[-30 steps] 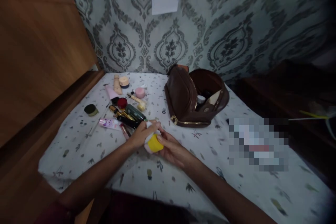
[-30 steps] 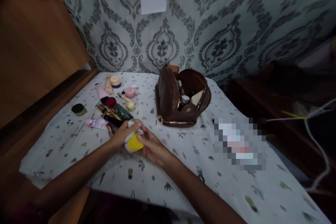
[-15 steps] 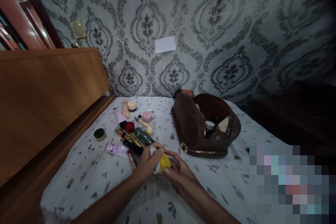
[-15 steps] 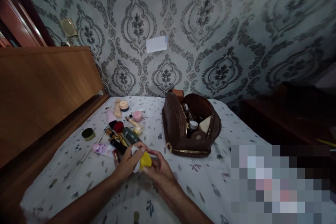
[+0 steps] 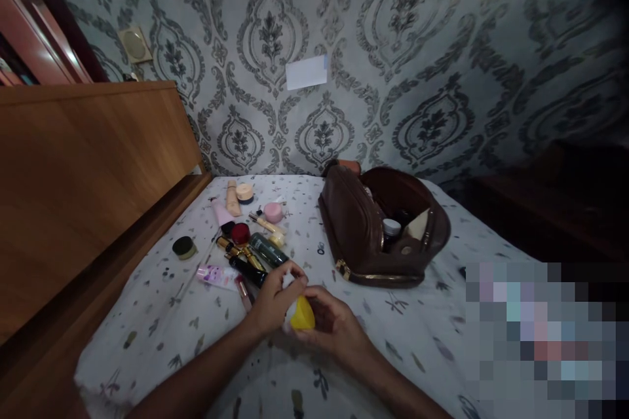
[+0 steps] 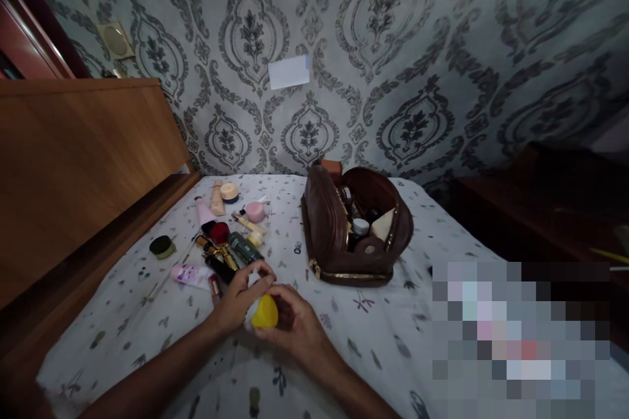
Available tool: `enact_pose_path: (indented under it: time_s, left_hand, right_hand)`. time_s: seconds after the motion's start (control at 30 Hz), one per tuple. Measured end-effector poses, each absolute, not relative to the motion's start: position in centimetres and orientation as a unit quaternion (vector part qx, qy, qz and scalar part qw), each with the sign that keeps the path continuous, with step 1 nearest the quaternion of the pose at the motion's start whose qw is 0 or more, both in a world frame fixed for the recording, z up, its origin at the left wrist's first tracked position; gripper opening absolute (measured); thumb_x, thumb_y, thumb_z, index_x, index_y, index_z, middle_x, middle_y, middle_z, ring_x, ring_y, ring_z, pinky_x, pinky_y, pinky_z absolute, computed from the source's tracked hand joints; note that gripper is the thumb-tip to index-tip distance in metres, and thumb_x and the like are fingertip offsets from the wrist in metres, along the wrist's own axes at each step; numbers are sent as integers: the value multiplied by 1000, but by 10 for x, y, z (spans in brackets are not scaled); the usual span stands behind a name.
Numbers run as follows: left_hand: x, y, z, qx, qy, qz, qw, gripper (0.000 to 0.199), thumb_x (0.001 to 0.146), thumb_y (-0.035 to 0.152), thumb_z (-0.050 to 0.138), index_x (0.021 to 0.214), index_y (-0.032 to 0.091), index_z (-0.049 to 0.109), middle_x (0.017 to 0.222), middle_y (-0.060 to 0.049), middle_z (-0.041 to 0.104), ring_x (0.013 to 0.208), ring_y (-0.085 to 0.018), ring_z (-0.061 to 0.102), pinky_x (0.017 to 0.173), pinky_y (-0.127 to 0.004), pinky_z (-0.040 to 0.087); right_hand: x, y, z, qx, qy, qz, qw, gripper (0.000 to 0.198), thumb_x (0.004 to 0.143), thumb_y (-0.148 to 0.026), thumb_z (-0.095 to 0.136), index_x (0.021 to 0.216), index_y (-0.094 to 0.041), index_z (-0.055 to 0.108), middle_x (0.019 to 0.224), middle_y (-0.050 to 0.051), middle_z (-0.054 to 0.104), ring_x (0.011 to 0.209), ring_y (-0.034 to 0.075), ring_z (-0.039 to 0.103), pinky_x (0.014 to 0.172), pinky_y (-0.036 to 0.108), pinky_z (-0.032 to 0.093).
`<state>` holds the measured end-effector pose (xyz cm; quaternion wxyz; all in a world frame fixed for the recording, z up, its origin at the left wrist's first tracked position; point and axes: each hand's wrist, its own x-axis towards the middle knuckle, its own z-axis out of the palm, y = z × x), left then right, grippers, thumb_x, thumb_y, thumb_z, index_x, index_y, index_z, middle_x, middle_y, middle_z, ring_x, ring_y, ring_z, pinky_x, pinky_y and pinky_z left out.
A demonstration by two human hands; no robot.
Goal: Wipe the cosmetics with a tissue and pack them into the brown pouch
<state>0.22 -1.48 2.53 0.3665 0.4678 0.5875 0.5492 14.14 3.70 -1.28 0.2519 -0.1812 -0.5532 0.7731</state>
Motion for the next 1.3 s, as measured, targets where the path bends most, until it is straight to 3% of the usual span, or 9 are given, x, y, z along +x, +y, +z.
enact_pose_path:
  time_s: [0.2,0.37,0.53,0.77,0.97,1.07,1.17,1.3]
  left_hand:
    - [-2,-15,22,416,560,546,464,36,74,52,68,75,18,55,63,5,46,58,-10,41,56,-22,33]
    - [2,-16,21,295,511,583,558,43,62,50,80,76,16,59,64,4,54,57,-10,50,55,-22,38]
    - [6,-13,18,229,481,614,582,43,58,48,84,75,14,64,67,2,61,63,-11,57,63,-24,46]
    - [6,-13,11,207,430,622,621,43,68,52,78,85,13,68,79,-3,68,76,-17,66,73,-28,52]
    - [8,-14,17,171,392,587,687,47,79,59,66,99,16,66,84,-7,70,73,-24,69,55,-30,53]
    - [12,-12,19,138,389,609,678,46,87,59,56,96,15,65,82,-8,70,74,-24,70,55,-31,54]
    - [16,-9,18,83,398,637,655,43,94,54,48,91,14,64,81,-7,70,80,-22,70,65,-31,57]
    - [19,-9,13,75,422,642,636,41,91,54,55,94,14,65,86,-6,72,82,-20,70,70,-29,56]
  right_hand:
    - [146,40,-12,-141,-550,793,221,46,57,-23,89,99,-23,70,97,2,64,91,19,63,83,34,51]
    - [146,39,-14,-139,-510,827,194,49,55,-17,87,101,-24,70,94,1,69,89,17,64,86,35,49]
    - [145,39,-10,-146,-495,831,207,46,60,-21,85,103,-26,70,95,1,69,86,16,63,83,33,49]
    - [146,40,-5,-147,-500,826,214,47,64,-28,84,107,-23,67,88,1,69,74,15,63,68,29,51]
    - [145,40,-5,-180,-503,805,257,46,65,-28,84,106,-25,65,91,1,64,61,11,59,46,20,42]
    - [144,39,-4,-202,-516,784,280,45,64,-25,84,104,-26,62,87,-1,61,62,12,58,46,20,42]
    - [143,38,-5,-221,-551,741,316,44,65,-24,83,103,-25,62,89,-1,61,65,11,55,54,22,45]
    - [144,37,-8,-241,-605,662,371,38,69,-26,81,102,-23,63,93,0,62,70,12,54,63,24,45]
